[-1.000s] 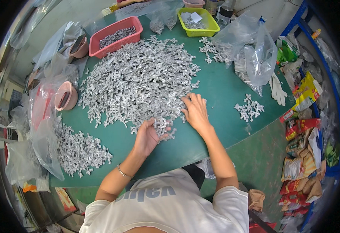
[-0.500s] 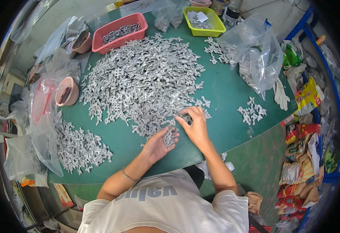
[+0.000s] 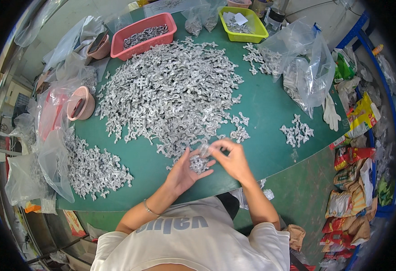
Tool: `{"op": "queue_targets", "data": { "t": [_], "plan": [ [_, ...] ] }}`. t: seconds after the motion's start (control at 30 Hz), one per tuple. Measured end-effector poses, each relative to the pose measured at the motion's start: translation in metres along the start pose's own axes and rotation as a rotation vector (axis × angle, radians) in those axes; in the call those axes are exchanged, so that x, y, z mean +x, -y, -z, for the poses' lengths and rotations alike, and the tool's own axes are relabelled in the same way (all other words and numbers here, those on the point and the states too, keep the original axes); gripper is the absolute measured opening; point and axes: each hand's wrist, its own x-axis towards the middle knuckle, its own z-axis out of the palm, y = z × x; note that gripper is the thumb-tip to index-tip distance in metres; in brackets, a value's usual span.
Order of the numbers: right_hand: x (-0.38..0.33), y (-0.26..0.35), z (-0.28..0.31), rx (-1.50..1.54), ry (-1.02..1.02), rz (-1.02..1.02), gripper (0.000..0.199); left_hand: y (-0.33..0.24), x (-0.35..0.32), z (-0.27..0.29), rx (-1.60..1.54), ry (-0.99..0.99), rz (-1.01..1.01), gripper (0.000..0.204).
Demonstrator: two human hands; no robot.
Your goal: The person assembles small metal cross components by hand, fitting pieces together and placing them into a small plastic bag.
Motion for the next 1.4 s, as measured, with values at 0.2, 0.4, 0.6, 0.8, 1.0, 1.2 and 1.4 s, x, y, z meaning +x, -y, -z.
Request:
{"op": "queue_targets", "data": {
  "t": [0.2, 0.4, 0.6, 0.8, 1.0, 1.2, 1.4],
  "plan": [
    [0.015, -0.012, -0.006, -0.524, -0.211, 0.186, 0.018, 0.009, 0.007, 0.028, -0.006, 0.06, 0.06, 0.034],
    [0.031, -0.031, -0.02, -0.88, -0.221, 0.23, 0.034, 0.007, 0.003, 0.025, 0.148, 0.096, -0.001, 0.038],
    [0.026, -0.036, -0.004, -0.963, -0.261, 0.228, 0.02, 0.005, -0.009, 0.025, 0.394, 0.165, -0.122, 0.05],
    [0.036, -0.012, -0.028, -0.696, -0.087, 0.426, 0.026, 0.005, -0.011, 0.028, 0.108, 0.163, -0.037, 0.026],
    [0.052, -0.031, -0.043, -0.747, -0.013, 0.549, 0.027, 0.002, -0.011, 0.033, 0.093, 0.078, -0.007, 0.018],
    [0.052, -0.034, -0.04, -0.768, -0.085, 0.706, 0.023, 0.003, -0.013, 0.033, 0.074, 0.047, -0.049, 0.019],
    [0.049, -0.029, -0.028, -0.508, -0.305, 0.476, 0.016, 0.0, -0.012, 0.031, 0.068, 0.042, -0.037, 0.025]
  ]
}}
